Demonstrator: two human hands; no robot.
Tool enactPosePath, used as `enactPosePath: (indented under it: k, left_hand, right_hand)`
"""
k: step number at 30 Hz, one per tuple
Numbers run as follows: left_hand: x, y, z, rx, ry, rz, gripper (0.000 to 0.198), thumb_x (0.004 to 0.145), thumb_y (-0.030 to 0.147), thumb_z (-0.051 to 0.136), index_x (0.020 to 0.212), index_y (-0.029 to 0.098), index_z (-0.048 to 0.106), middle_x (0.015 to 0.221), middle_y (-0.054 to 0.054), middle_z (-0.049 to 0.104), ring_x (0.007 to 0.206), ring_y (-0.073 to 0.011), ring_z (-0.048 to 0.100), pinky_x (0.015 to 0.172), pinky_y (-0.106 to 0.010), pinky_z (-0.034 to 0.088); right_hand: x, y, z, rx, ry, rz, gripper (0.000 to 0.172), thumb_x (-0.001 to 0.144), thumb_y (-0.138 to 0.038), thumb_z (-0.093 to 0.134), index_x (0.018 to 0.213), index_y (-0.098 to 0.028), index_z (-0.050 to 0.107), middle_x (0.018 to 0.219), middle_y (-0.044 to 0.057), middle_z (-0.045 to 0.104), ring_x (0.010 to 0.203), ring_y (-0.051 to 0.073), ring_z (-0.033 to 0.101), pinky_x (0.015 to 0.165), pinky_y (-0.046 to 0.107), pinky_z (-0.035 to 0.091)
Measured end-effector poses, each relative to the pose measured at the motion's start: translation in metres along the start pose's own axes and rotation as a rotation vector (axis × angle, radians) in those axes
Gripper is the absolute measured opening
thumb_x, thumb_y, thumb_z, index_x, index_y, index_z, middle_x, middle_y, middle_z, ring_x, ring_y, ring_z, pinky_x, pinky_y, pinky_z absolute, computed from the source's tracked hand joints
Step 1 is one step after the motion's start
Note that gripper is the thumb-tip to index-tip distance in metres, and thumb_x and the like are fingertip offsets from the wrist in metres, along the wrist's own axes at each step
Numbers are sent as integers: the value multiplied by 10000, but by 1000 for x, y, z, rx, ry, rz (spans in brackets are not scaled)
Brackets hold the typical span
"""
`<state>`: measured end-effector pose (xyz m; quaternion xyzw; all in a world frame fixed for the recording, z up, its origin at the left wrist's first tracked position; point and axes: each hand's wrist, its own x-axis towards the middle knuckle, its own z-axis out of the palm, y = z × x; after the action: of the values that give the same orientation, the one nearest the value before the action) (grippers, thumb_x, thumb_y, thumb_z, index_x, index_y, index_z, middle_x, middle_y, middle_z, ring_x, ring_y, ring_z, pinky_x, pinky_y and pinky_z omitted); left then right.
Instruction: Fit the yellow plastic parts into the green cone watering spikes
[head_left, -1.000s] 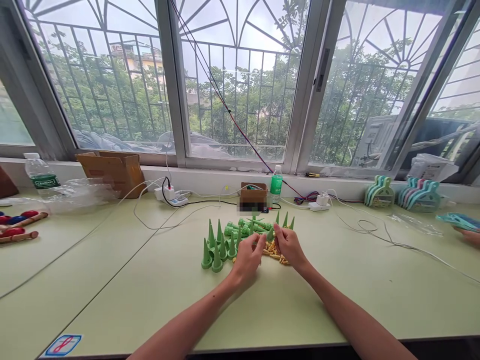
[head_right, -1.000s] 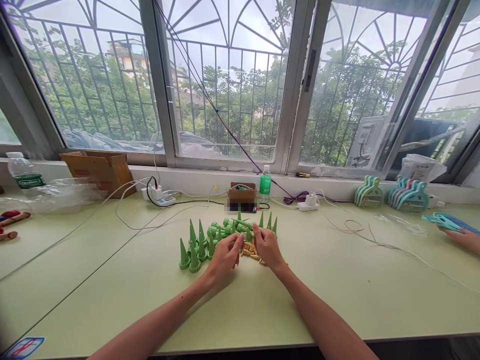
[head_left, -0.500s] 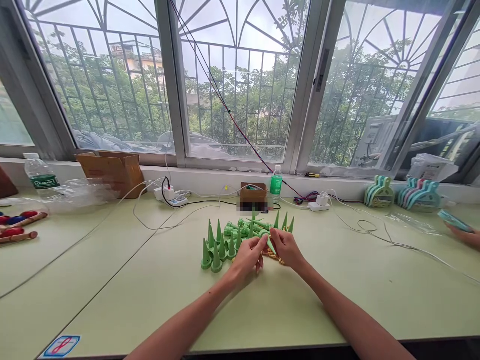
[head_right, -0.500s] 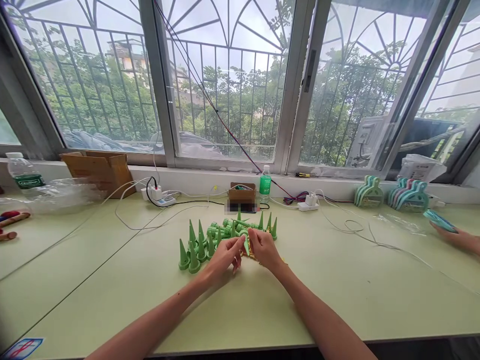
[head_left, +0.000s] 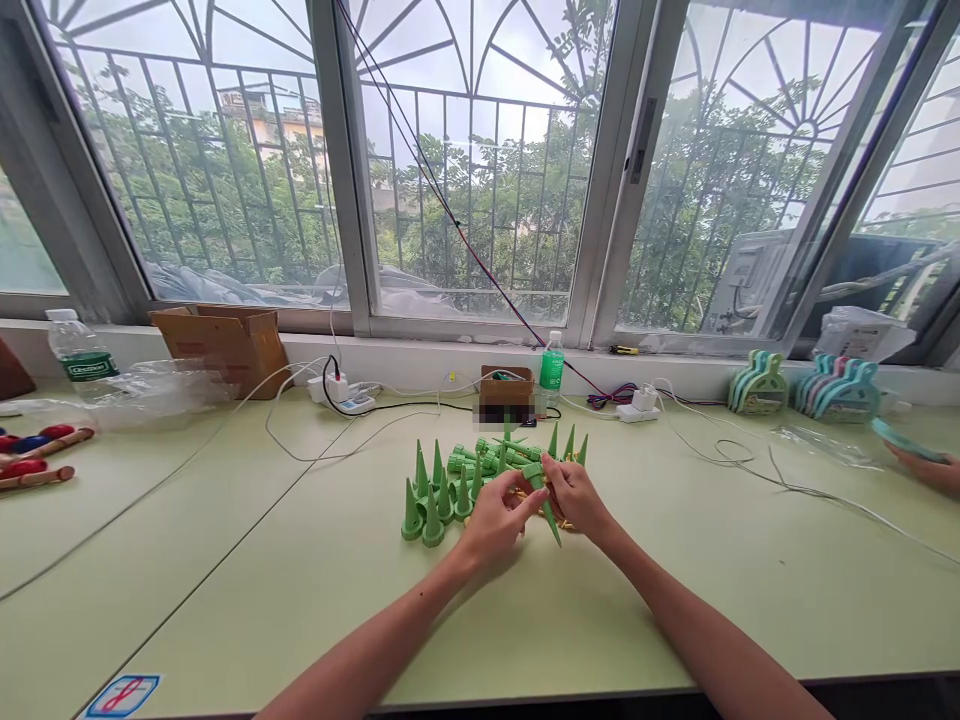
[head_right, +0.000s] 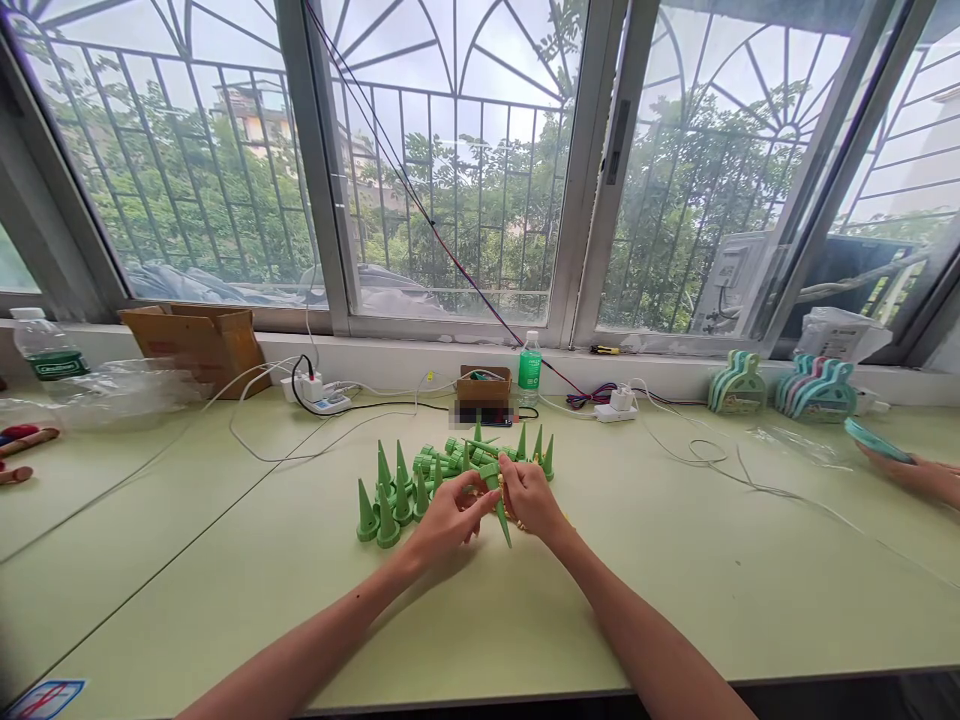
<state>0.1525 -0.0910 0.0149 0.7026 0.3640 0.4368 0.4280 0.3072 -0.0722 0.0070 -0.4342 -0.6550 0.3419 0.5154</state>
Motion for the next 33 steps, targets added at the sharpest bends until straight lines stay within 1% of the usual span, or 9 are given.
enactPosePath:
  k: [4, 8, 10, 14, 20, 25, 30, 33]
  left_hand:
    - [0, -1, 0, 102, 58, 65, 318, 815, 476, 635, 793, 177, 528, 657, 29, 514, 494, -92, 473, 448, -210, 358]
    - [1, -3, -1, 170, 104, 150, 282, 821, 435, 633, 767, 173, 543, 774, 7, 499, 534, -83, 444, 469, -214, 365]
    - [1, -4, -1, 192, 110, 176, 275, 828, 435, 629, 777, 173, 566, 805, -1, 493, 549, -85, 437, 479, -217, 372]
    - [1, -5, -1, 237, 104, 215, 255, 851, 438, 610, 858, 184, 623, 848, -19, 512, 579, -100, 444, 499, -224, 385]
    - [-1, -7, -2, 303, 99, 299, 214, 907, 400, 553, 963, 223, 659, 897, -30, 534, 583, -100, 446, 542, -236, 410]
    - [-1, -7, 0, 309, 114, 287, 210, 919, 389, 532, 976, 224, 649, 889, -26, 528, 572, -102, 444, 541, -238, 403]
    - [1, -8, 3, 312, 154, 267, 120, 894, 285, 548, 958, 201, 605, 875, -19, 534, 594, -111, 475, 556, -243, 399]
    - [1, -8, 4, 301, 176, 244, 115, 882, 274, 546, 956, 195, 583, 903, -24, 560, 570, -102, 471, 542, -241, 388]
  right_hand:
    - [1, 2, 0, 44, -7, -6, 691, 908, -650, 422, 373, -218, 354, 294, -21, 372, 284, 93, 361, 340, 227, 293]
    - [2, 5, 1, 52, -28, -3, 684, 922, -606, 428, 364, -216, 364, 292, -19, 378, 278, 94, 364, 335, 229, 294]
    - [2, 5, 1, 60, -34, 7, 679, 926, -594, 423, 364, -217, 364, 291, -20, 376, 270, 92, 358, 327, 228, 282]
    - [2, 5, 1, 44, -59, 11, 685, 934, -588, 398, 360, -215, 375, 292, -15, 386, 263, 91, 357, 320, 225, 279]
    - [2, 6, -1, 29, -90, 1, 695, 934, -610, 380, 366, -210, 383, 284, -16, 381, 263, 90, 348, 322, 223, 271]
    - [2, 7, 0, 27, -77, 15, 698, 915, -651, 384, 374, -211, 368, 291, -20, 379, 263, 88, 346, 318, 228, 268]
    - [2, 3, 3, 54, -39, -5, 700, 903, -674, 407, 380, -212, 359, 304, -19, 381, 273, 86, 349, 322, 228, 258]
    - [0, 1, 3, 66, -20, -25, 695, 906, -673, 417, 391, -210, 365, 308, -19, 383, 282, 82, 348, 337, 225, 269]
